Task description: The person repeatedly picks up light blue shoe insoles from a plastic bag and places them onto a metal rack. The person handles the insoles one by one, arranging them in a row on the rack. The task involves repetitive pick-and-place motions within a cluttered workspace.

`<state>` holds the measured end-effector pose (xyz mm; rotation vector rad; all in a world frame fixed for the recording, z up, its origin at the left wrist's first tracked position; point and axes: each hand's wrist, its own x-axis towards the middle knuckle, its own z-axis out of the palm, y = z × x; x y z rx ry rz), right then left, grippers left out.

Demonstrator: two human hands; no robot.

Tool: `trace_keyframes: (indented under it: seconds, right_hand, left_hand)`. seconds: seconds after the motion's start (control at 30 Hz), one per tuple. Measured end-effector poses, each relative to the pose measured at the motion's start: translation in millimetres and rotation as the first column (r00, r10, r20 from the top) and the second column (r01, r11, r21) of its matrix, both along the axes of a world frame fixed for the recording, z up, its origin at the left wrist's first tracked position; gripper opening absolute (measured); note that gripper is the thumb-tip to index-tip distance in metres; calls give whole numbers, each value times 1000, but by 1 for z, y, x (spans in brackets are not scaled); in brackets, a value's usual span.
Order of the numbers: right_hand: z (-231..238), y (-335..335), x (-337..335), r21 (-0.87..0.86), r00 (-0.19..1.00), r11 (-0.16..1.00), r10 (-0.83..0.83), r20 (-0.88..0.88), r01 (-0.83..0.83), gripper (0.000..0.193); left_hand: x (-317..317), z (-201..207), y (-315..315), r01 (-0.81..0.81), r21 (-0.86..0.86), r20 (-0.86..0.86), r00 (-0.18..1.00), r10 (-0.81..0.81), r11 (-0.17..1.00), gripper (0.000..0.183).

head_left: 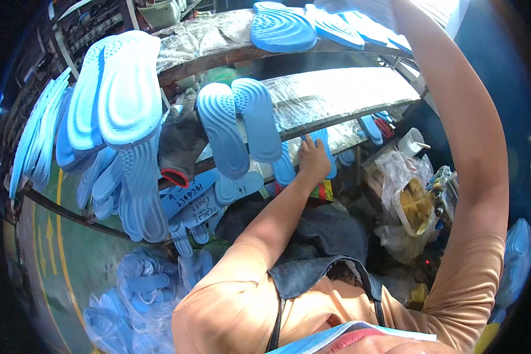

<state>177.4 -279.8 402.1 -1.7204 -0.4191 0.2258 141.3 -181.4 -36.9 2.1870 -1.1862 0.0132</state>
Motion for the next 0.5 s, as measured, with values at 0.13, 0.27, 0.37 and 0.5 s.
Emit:
trace_keyframes:
  seconds: [0.13, 0.27, 0.37, 0.5]
  right_hand:
    - [22, 82, -133, -635, 675, 236, -334, 658, 735, 34]
    - [12, -12, -279, -655, 707, 280, -380, 596, 702, 39]
    - [5, 45, -326, -715, 649, -200, -310, 695, 670, 35]
    - [-25, 30, -414, -707, 549, -198, -502, 668, 679, 35]
  left_hand:
    - [1, 20, 2, 216, -19, 46, 976, -215, 976, 47]
    - [3, 47, 28, 295, -644, -648, 281, -708, 706, 55]
    - [-49, 105, 66, 104, -816, -529, -529, -663, 568, 65]
    - [-141, 134, 82, 109, -887, -358, -777, -518, 450, 70]
